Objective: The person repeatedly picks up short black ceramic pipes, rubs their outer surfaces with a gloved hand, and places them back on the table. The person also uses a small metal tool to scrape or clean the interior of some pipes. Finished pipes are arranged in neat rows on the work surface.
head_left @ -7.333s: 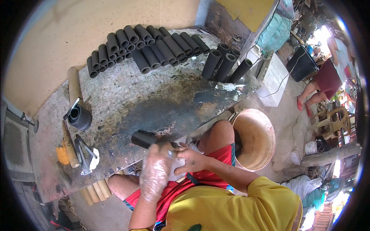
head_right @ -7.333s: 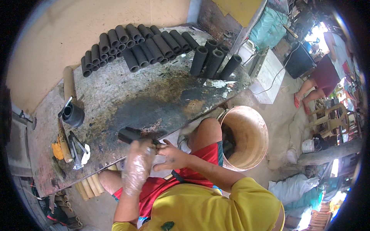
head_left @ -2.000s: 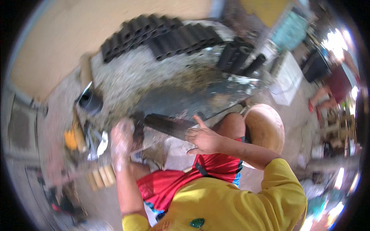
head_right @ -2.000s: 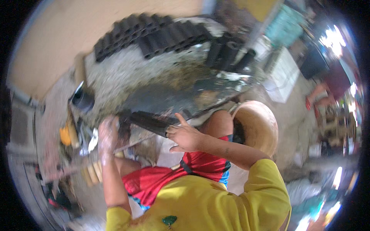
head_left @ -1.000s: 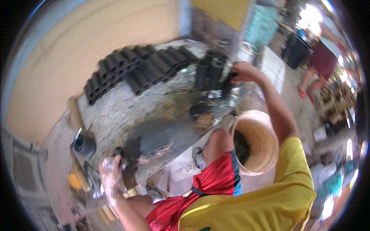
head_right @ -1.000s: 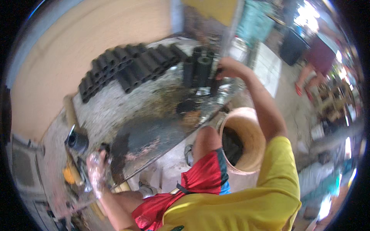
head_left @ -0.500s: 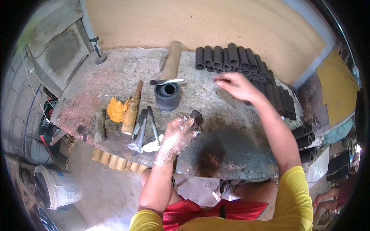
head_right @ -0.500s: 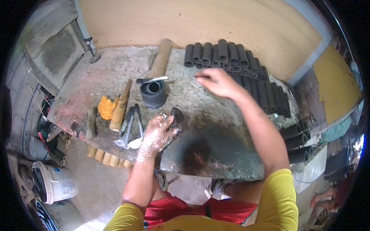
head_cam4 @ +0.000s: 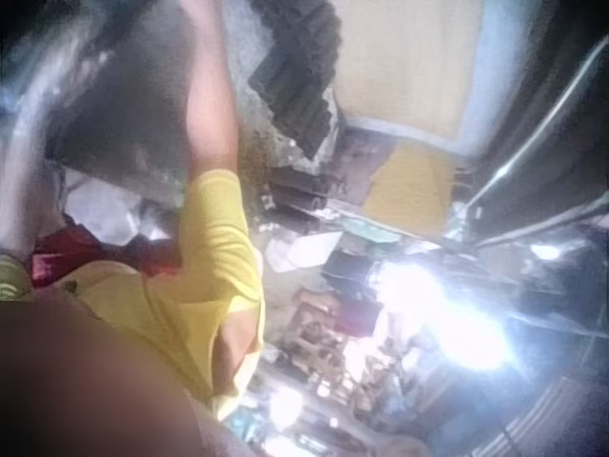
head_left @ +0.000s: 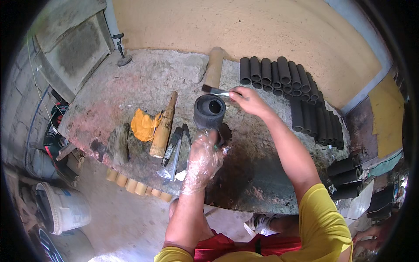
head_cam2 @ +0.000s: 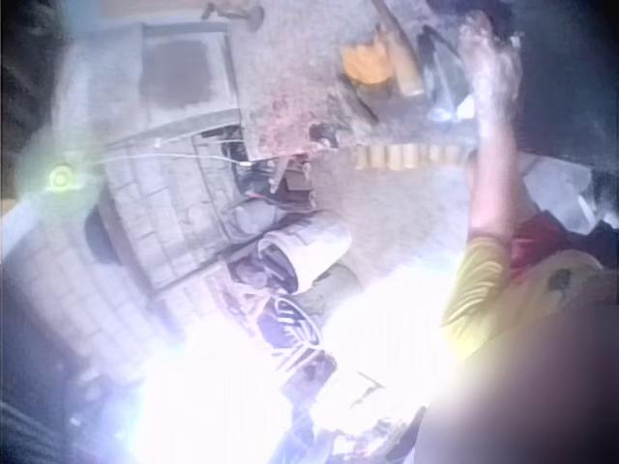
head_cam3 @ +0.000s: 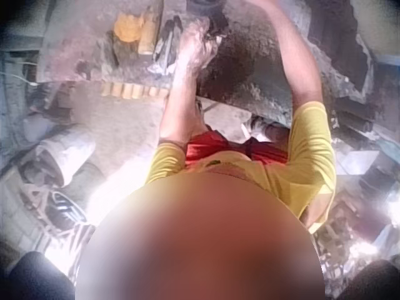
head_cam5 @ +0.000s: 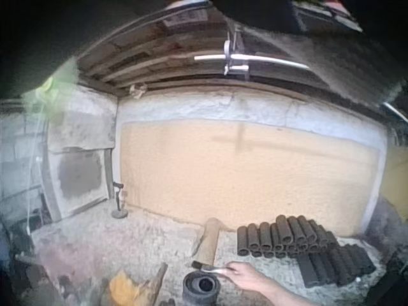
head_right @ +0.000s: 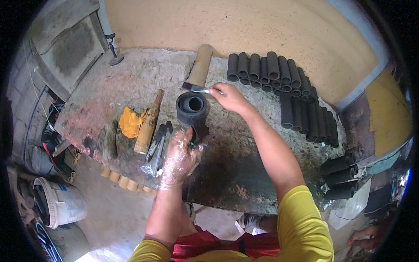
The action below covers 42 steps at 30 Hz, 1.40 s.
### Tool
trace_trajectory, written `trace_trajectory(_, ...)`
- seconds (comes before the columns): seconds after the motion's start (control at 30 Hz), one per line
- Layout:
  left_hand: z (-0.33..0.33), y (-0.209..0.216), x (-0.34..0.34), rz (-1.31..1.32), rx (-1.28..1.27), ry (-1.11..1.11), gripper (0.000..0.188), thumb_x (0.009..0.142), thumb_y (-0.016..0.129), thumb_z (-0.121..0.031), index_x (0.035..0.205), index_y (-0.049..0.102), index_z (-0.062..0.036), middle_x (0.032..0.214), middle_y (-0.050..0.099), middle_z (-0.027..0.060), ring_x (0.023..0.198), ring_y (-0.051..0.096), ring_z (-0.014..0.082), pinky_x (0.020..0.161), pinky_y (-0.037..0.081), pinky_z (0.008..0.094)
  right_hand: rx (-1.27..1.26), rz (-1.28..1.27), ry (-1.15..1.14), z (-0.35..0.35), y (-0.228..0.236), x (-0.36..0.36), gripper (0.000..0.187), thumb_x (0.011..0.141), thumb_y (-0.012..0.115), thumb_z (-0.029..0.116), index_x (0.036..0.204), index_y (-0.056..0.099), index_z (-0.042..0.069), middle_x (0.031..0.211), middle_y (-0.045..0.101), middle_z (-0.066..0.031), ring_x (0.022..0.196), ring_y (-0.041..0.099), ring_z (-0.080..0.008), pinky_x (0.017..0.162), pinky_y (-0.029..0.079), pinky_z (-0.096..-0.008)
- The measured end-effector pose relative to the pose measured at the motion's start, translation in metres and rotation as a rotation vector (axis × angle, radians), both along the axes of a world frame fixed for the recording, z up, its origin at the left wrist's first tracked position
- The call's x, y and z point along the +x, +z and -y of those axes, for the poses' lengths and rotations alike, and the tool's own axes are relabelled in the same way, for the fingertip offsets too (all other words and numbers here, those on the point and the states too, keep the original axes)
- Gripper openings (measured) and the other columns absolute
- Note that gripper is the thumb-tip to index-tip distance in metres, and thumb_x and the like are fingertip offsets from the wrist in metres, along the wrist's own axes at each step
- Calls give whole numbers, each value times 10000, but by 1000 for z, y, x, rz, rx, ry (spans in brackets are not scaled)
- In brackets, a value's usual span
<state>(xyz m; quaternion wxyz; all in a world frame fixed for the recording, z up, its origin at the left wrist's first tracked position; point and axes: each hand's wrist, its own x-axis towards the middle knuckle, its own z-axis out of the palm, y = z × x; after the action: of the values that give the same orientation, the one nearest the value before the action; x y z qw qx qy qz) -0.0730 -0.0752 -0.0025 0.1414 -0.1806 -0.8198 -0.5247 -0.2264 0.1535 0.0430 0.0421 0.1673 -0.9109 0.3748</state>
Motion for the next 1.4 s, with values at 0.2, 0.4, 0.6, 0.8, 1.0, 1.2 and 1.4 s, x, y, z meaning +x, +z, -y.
trace_trajectory(0.2, -15, -3, -10, 890, 1538, -201, 232, 992, 651, -221, 1181, 585, -103, 1159, 629, 58, 947, 586, 206, 749, 527, 388, -558, 330, -68, -22, 23, 123, 337, 1049, 572, 288, 1203, 641, -5, 1001, 713, -76, 771, 680, -117, 676, 503, -265)
trace_trajectory(0.4, -33, -9, -1, 848, 1559, -288, 172, 1031, 576, -182, 1158, 613, -71, 1081, 650, 62, 854, 610, 165, 666, 551, 331, -446, 413, -41, -9, 8, 169, 377, 1032, 610, 250, 1246, 631, -59, 949, 714, -89, 644, 608, -94, 582, 494, -251)
trace_trajectory(0.6, -40, -3, 6, 684, 1151, -263, 150, 1035, 585, -171, 1140, 605, -66, 1013, 647, 34, 842, 613, 161, 671, 540, 300, -341, 206, -100, -10, 6, 188, 311, 978, 675, 187, 1198, 680, -33, 890, 703, -68, 671, 627, -103, 612, 514, -275)
trace_trajectory(0.8, -42, -5, 2, 880, 1501, -316, 140, 1042, 571, -190, 1156, 603, -116, 1034, 655, 20, 872, 630, 169, 690, 548, 308, -84, -450, -117, -8, 15, 207, 316, 912, 717, 94, 1223, 686, 44, 962, 616, -100, 713, 643, -209, 629, 523, -318)
trace_trajectory(1.0, -46, -35, -3, 828, 1518, -369, 155, 1053, 517, -136, 1195, 575, -119, 1080, 646, 47, 914, 637, 201, 725, 558, 365, 191, -383, -63, 1, 14, 216, 353, 905, 693, 96, 1255, 679, 135, 990, 573, -116, 775, 657, -289, 663, 540, -398)
trace_trajectory(1.2, -39, -40, -8, 635, 1175, -331, 174, 1058, 490, -116, 1214, 567, -118, 1103, 640, 67, 904, 629, 213, 719, 561, 393, 214, -265, 94, -21, 37, 209, 366, 930, 686, 126, 1293, 654, 85, 942, 558, -105, 757, 642, -251, 653, 537, -364)
trace_trajectory(1.4, -36, -14, 3, 918, 1572, -504, 122, 1035, 556, -122, 1149, 596, -122, 1085, 641, 41, 872, 611, 211, 699, 550, 379, -436, 191, -15, -24, 40, 214, 390, 1009, 644, 226, 1314, 621, -16, 950, 653, -44, 644, 554, -88, 576, 480, -263)
